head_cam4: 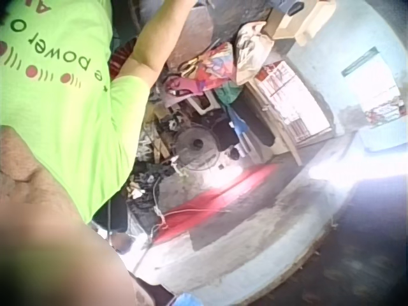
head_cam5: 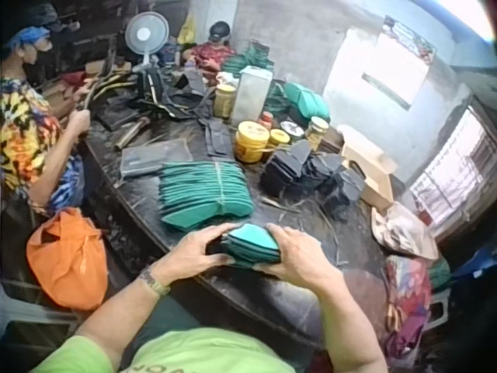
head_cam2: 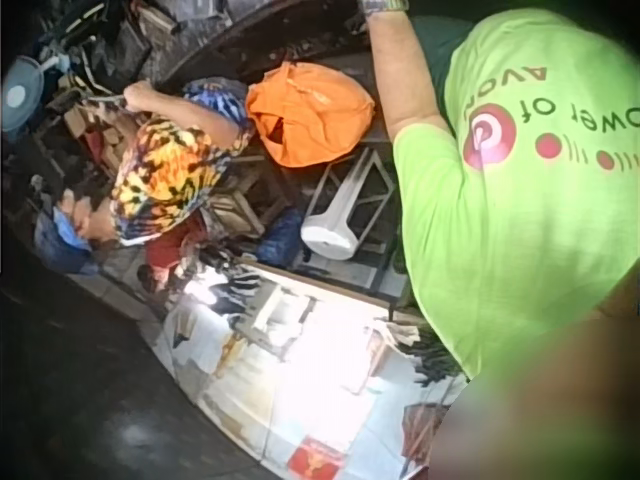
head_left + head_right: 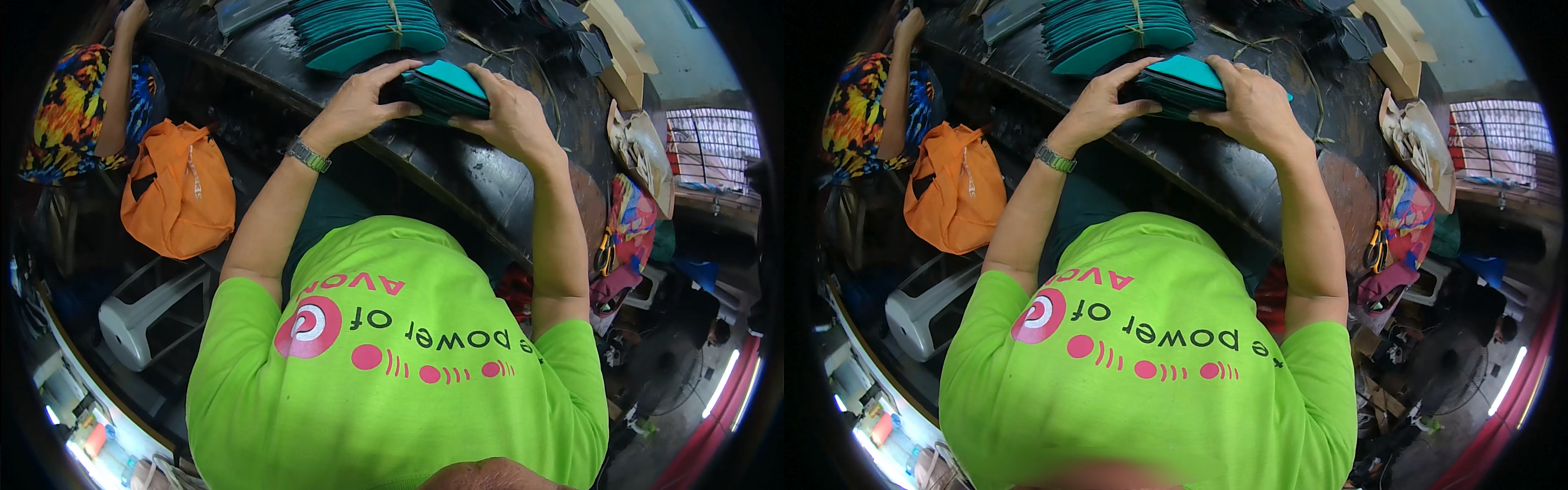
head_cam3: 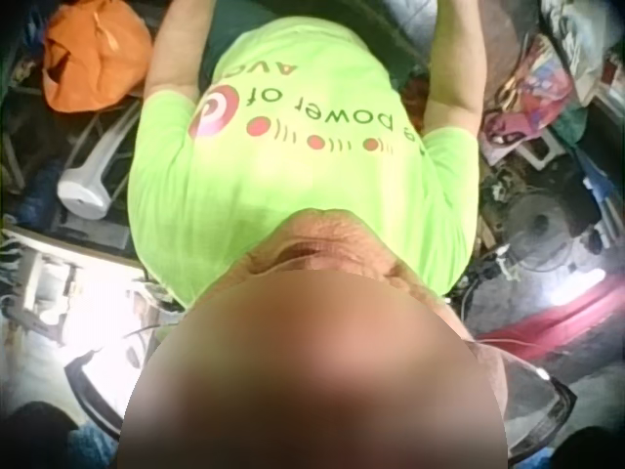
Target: The person alternates black and teal shoe insoles on a workbench, aligns them into a neat stack, and secures the bundle with a rubber band. The finished bundle is then placed with other completed stacks.
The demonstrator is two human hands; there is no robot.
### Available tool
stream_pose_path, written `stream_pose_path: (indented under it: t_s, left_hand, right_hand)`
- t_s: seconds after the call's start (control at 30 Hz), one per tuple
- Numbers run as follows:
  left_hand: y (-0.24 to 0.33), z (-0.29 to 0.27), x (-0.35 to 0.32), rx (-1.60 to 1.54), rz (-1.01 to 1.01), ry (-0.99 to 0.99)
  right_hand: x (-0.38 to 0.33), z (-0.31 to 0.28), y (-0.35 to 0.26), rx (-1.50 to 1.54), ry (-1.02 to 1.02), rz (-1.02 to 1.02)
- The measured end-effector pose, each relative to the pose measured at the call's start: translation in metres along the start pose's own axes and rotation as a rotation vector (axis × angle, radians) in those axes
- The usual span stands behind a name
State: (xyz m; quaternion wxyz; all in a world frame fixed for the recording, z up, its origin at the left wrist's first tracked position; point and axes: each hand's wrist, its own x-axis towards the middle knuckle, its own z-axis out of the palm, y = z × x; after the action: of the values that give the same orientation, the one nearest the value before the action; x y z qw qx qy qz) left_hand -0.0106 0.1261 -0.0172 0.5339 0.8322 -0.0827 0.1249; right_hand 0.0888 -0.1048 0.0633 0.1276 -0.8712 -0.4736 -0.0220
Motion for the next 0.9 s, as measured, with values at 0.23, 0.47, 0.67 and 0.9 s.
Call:
stream_pose_path:
  t_s: [0.23, 0.47, 0.67, 0.9]
  left_hand:
    - [-0.002, 0.002, -0.001, 0.005, -0.001, 0.068]
    - [-0.002, 0.003, -0.005, 0.031, 0.045, 0.136]
    - [-0.002, 0.0, -0.007, -0.075, 0.05, 0.158]
    - [-0.002, -0.01, -0.007, -0.191, 0.009, 0.096]
  right_hand:
    - [0.004, -0.006, 0.001, 0.068, -0.065, 0.1]
    - [-0.002, -0.008, -0.004, 0.259, -0.009, 0.2]
    - [-0.008, 0.003, -0.013, 0.038, 0.077, 0.05]
    - [-0.011, 0.008, -0.019, -0.055, 0.129, 0.011]
